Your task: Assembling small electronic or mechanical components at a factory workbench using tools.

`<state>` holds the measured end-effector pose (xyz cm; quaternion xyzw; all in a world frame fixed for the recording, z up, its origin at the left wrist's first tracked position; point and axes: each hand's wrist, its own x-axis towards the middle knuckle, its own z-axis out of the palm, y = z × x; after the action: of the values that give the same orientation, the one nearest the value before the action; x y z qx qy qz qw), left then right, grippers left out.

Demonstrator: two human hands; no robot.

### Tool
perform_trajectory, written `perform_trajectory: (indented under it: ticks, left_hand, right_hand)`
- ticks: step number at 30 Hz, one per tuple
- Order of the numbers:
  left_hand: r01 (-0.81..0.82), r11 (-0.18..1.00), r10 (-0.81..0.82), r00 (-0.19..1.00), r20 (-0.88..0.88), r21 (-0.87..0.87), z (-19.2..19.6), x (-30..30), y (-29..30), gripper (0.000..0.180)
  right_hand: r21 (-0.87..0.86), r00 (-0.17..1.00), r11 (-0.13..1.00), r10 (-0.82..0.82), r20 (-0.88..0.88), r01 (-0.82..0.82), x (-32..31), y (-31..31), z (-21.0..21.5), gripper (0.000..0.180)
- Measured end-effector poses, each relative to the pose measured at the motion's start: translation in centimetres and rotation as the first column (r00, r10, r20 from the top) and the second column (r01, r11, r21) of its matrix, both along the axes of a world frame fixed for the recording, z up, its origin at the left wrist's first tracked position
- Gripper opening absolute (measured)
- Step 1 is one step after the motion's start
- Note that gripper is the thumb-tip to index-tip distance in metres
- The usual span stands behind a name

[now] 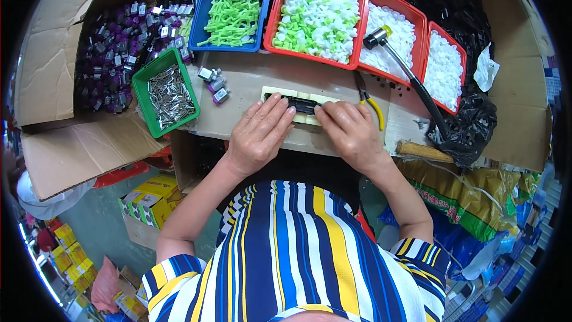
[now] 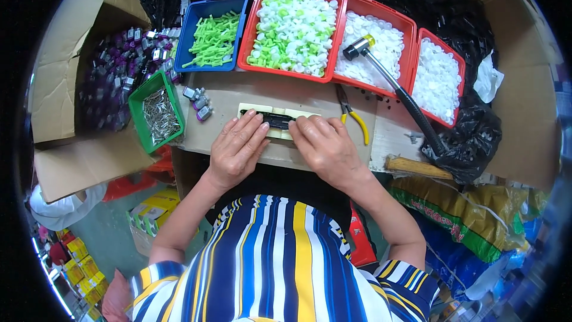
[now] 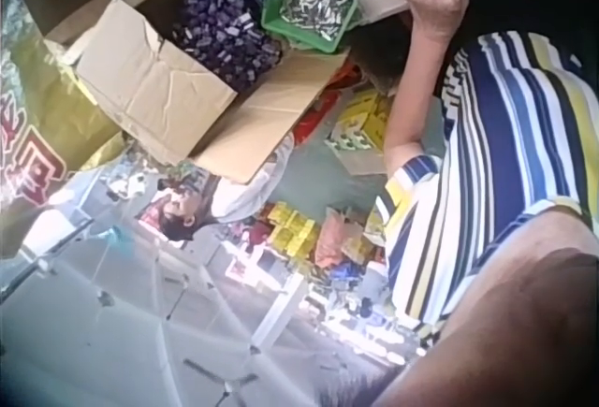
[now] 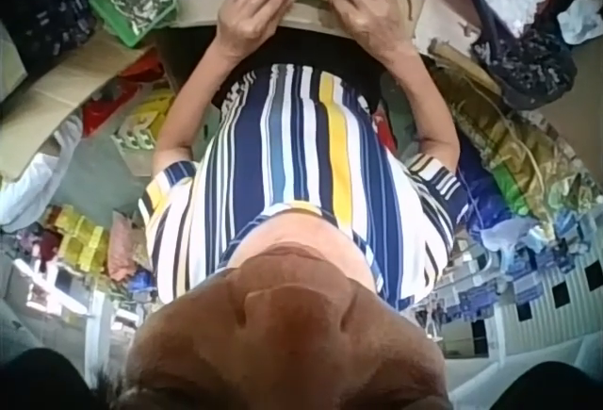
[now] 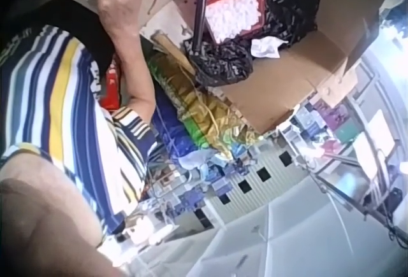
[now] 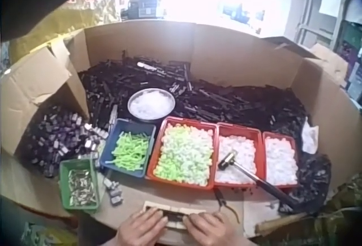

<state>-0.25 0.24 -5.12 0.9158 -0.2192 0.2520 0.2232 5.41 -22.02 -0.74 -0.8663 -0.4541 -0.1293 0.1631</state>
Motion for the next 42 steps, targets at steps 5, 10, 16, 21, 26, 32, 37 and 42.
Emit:
perform_trajectory:
  ticks: [5, 10, 16, 21, 26, 32, 37, 42]
  left_hand:
    - [-0.025, 0.997, 0.024, 1.0, -0.019, -0.073, -0.1, -0.3, -0.1, 0.037]
    - [-0.033, 0.968, 0.029, 0.999, -0.018, -0.25, 0.6, -1.1, 0.5, 0.036]
    - [-0.185, 0.939, 0.187, 0.982, -0.022, -0.29, -0.1, -3.8, 2.2, 0.029]
    - [-0.232, 0.926, 0.232, 0.972, -0.037, -0.297, -0.3, -4.8, 3.2, 0.027]
    - [-0.263, 0.908, 0.261, 0.964, -0.051, -0.325, -1.0, -5.0, 3.9, 0.026]
    - [-0.311, 0.852, 0.312, 0.948, -0.068, -0.421, 0.1, -4.3, 4.5, 0.027]
    - [-0.418, 0.593, 0.306, 0.908, -0.287, -0.689, 1.3, -4.4, 3.8, 0.038]
    - [-0.29, 0.559, -0.05, 0.923, -0.381, -0.777, 2.9, -3.6, 3.0, 0.032]
  right_hand:
    - [0.146, 0.979, 0.989, 0.044, -0.197, -0.015, 0.9, 0.3, 0.4, 0.028]
    - [0.25, 0.967, 0.968, 0.046, -0.252, 0.019, 2.0, 3.1, 2.2, 0.023]
    - [0.198, 0.957, 0.966, 0.206, -0.202, -0.167, 2.0, 12.0, 1.0, 0.022]
    - [-0.003, 0.946, 0.98, 0.192, -0.26, -0.2, 2.2, 15.3, 0.2, 0.023]
    - [-0.084, 0.953, 0.979, 0.157, -0.259, -0.184, 2.1, 15.4, 0.5, 0.017]
    - [-0.135, 0.95, 0.971, 0.157, -0.271, -0.199, 2.2, 14.8, 0.4, 0.018]
    - [0.078, 0.834, 0.971, 0.236, -0.499, -0.228, 2.7, 12.4, 2.6, 0.021]
    - [0.288, 0.551, 0.938, 0.348, -0.759, -0.195, 2.7, 9.2, 4.1, 0.024]
